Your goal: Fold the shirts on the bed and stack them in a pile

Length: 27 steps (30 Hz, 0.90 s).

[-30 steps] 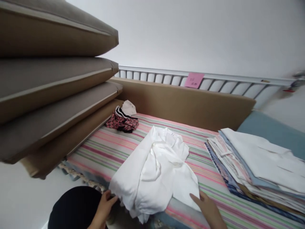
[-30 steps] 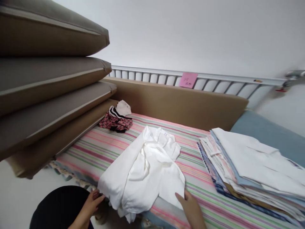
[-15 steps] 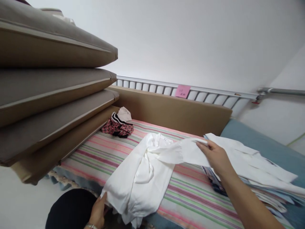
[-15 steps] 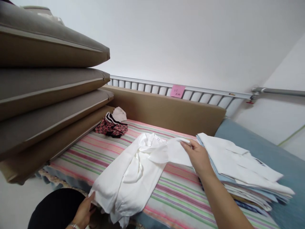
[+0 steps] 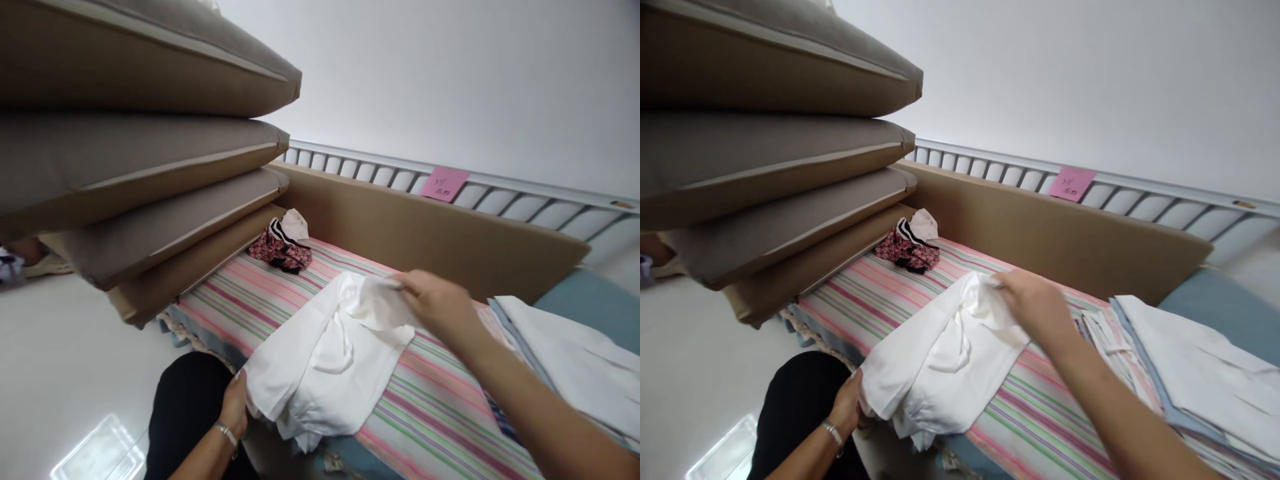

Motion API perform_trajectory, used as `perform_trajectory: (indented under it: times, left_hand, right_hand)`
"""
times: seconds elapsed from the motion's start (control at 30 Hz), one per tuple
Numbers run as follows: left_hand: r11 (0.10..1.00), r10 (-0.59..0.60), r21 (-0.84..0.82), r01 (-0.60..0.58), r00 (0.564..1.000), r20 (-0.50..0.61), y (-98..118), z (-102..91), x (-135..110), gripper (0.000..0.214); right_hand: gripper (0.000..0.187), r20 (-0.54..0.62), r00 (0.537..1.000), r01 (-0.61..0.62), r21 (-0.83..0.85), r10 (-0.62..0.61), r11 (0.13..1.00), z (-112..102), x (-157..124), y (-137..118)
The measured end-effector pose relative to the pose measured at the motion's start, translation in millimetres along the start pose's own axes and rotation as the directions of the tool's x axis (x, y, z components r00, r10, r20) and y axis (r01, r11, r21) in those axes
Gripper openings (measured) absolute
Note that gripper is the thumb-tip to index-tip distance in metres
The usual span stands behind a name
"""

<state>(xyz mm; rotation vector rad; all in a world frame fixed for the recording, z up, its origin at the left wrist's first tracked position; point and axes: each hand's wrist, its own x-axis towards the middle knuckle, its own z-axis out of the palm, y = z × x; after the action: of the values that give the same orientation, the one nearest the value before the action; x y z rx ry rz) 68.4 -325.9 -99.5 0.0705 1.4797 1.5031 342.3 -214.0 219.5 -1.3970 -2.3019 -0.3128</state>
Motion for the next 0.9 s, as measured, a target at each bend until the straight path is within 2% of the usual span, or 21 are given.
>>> perform_trajectory:
  times: [0.03,0.07,0.13,0.2,0.27,0.3,0.33,0.37,0.4,0.47,0.53,0.57,0.6,0.63,0.73,0.83,0.9]
  left_hand:
    - [1.000,-0.011,-0.001,0.011,1.000,0.015,-0.1,0.0,0.8,0.030]
    - [1.000,-0.030,-0.002,0.031,0.999,0.031,-0.5,-0.7,1.4,0.031]
    - [0.995,-0.078,0.056,0.077,0.997,0.018,-2.3,-4.8,1.3,0.035]
    - [0.982,-0.063,0.174,0.072,0.997,-0.051,-5.5,-11.3,-1.6,0.046]
    - [0.951,0.079,0.302,-0.057,0.995,-0.060,-7.3,-17.2,-9.4,0.061]
    - [0.921,0.178,0.352,-0.168,0.984,0.004,-6.5,-18.4,-15.6,0.068]
    - [0.876,0.271,0.382,-0.294,0.956,0.115,-4.3,-17.7,-23.3,0.073]
    - [0.814,0.345,0.397,-0.424,0.903,0.256,-0.4,-14.6,-32.1,0.076]
    - [0.738,0.395,0.395,-0.548,0.824,0.406,4.9,-9.0,-41.3,0.078]
    - [0.549,0.440,0.357,-0.756,0.625,0.645,17.7,9.3,-57.7,0.076]
    - [0.342,0.454,0.315,-0.885,0.449,0.770,29.7,33.5,-66.3,0.074]
    - [0.254,0.448,0.306,-0.918,0.392,0.804,34.5,45.9,-67.0,0.072]
    - [0.184,0.428,0.306,-0.934,0.357,0.830,38.4,57.2,-65.6,0.067]
    - [0.135,0.400,0.313,-0.940,0.340,0.851,41.4,66.8,-63.0,0.057]
    - [0.090,0.322,0.293,-0.952,0.306,0.896,46.3,82.5,-55.1,0.020]
    - [0.153,0.374,0.182,-0.971,0.228,0.899,48.4,82.0,-55.1,0.012]
    - [0.246,0.432,0.111,-0.963,0.212,0.877,53.1,78.6,-57.2,0.018]
  right_hand:
    - [0.029,0.102,0.988,0.114,0.060,-0.119,0.992,10.2,-10.6,-22.8]
    - [0.029,0.220,0.953,0.187,0.108,-0.207,0.976,22.9,-23.0,-43.7]
    - [0.028,0.378,0.893,0.208,0.137,-0.245,0.969,52.2,-48.7,-75.6]
    - [0.028,0.440,0.876,0.146,0.150,-0.198,0.978,79.9,-69.3,-90.8]
    - [0.026,0.447,0.886,0.052,0.175,-0.127,0.983,99.8,-81.7,-91.6]
    - [0.025,0.444,0.891,0.008,0.189,-0.093,0.982,106.1,-85.2,-89.0]
    - [0.024,0.441,0.895,-0.029,0.202,-0.064,0.979,110.1,-87.5,-85.9]
    - [0.024,0.439,0.897,-0.053,0.213,-0.047,0.976,112.5,-88.9,-83.3]
    - [0.024,0.439,0.898,-0.063,0.222,-0.042,0.973,113.7,-89.9,-81.8]
    - [0.025,0.444,0.894,-0.056,0.240,-0.059,0.969,114.3,-91.3,-83.2]
    - [0.026,0.447,0.890,-0.041,0.267,-0.086,0.963,114.1,-92.1,-88.1]
    - [0.026,0.446,0.889,-0.039,0.294,-0.101,0.955,113.9,-91.8,-90.0]
    - [0.025,0.451,0.885,-0.044,0.331,-0.117,0.942,113.7,-90.6,-90.1]
    - [0.022,0.460,0.878,-0.057,0.373,-0.132,0.926,113.6,-88.0,-87.8]
    - [0.027,0.489,0.867,-0.153,0.442,-0.094,0.884,116.9,-70.0,-61.0]
    - [0.033,0.473,0.876,-0.259,0.290,0.098,0.921,132.1,-39.2,-10.0]
    - [0.030,0.454,0.867,-0.303,0.149,0.207,0.941,150.5,-17.2,25.9]
